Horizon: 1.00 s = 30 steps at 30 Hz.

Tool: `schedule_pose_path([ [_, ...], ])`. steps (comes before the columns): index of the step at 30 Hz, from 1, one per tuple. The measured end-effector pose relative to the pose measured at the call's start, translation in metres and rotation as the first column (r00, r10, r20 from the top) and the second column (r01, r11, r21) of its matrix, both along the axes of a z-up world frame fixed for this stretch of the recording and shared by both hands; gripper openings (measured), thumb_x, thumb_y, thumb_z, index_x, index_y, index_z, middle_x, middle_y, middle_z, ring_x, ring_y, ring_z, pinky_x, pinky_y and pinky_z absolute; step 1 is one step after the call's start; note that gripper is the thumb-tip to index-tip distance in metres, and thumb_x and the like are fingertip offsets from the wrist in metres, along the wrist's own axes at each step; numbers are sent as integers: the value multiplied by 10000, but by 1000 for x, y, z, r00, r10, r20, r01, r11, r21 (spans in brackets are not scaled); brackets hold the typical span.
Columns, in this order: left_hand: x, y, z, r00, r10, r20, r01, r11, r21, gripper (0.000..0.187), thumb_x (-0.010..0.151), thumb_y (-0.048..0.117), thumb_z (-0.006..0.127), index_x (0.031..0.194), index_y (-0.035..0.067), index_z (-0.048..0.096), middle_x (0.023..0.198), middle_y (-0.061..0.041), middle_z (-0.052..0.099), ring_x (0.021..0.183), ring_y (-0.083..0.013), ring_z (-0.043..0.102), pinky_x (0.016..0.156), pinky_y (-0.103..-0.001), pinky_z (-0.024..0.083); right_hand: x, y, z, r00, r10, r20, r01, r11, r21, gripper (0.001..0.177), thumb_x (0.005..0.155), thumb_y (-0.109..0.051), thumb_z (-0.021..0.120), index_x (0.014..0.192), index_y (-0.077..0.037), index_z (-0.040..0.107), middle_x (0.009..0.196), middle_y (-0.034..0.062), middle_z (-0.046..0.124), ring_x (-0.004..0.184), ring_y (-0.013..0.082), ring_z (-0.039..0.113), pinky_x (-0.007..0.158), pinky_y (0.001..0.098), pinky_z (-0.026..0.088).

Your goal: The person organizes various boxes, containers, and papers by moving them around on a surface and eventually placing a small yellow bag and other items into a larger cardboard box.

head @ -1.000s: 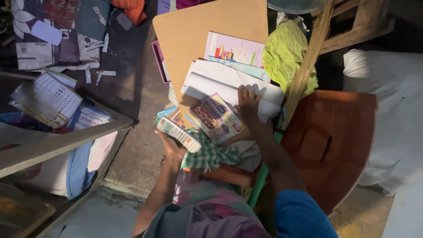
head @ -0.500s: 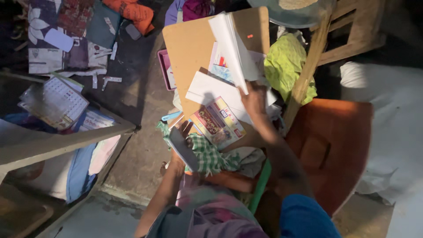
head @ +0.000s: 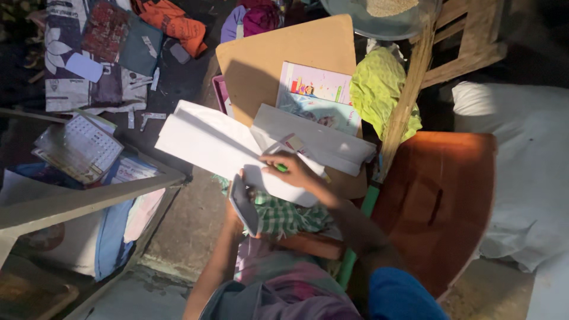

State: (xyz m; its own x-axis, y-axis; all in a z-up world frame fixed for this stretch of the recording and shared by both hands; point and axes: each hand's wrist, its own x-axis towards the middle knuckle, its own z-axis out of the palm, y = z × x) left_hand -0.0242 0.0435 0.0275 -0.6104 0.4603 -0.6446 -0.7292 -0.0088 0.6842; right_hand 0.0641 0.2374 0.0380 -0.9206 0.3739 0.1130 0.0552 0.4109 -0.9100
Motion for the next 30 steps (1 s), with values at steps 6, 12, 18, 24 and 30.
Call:
schedule_pose_path([
  [6, -21, -13, -16, 979, 167, 117, -158, 984, -81, 346, 948, 455, 682, 1105, 148, 653, 733, 47, 474, 583, -57, 460, 509, -224, 362, 19, 99, -98, 854, -476, 209, 321, 799, 509, 530, 861, -263, 807, 1328, -98, 619, 1232, 105, 694, 1138, 329, 625, 877, 528, 515],
  [12, -19, -29, -21, 956, 194, 219, -180, 980, -82, 334, 958, 473, 650, 1098, 171, 622, 740, 29, 492, 569, -61, 450, 467, -213, 336, 56, 134, -149, 654, -667, 357, 161, 583, 796, 759, 735, -182, 779, 1435, -81, 504, 1407, 152, 604, 1198, 357, 519, 800, 659, 429],
  [18, -15, -20, 29, 952, 202, 230, -179, 977, -115, 332, 964, 494, 610, 1097, 190, 620, 751, 32, 493, 571, -60, 452, 471, -207, 342, 52, 156, -142, 649, -669, 361, 140, 572, 808, 491, 814, -243, 776, 1260, -84, 649, 1169, 120, 681, 1146, 331, 578, 843, 644, 448],
  [24, -13, -10, 44, 965, 176, 193, -159, 982, -99, 270, 987, 437, 622, 1051, 176, 600, 813, 62, 519, 600, -39, 477, 481, -191, 352, 65, 196, -97, 875, -477, 78, 303, 667, 681, 54, 866, -112, 775, 914, -123, 753, 937, 118, 725, 913, 353, 658, 819, 485, 528],
  [30, -9, 1, 29, 965, 134, 223, -126, 991, -52, 247, 1004, 414, 595, 1006, 169, 567, 792, 51, 502, 567, -47, 453, 438, -193, 321, 77, 231, -68, 823, -548, -148, 564, 759, 326, 212, 884, -151, 861, 1012, -42, 731, 848, 105, 701, 745, 226, 641, 699, 331, 514],
])
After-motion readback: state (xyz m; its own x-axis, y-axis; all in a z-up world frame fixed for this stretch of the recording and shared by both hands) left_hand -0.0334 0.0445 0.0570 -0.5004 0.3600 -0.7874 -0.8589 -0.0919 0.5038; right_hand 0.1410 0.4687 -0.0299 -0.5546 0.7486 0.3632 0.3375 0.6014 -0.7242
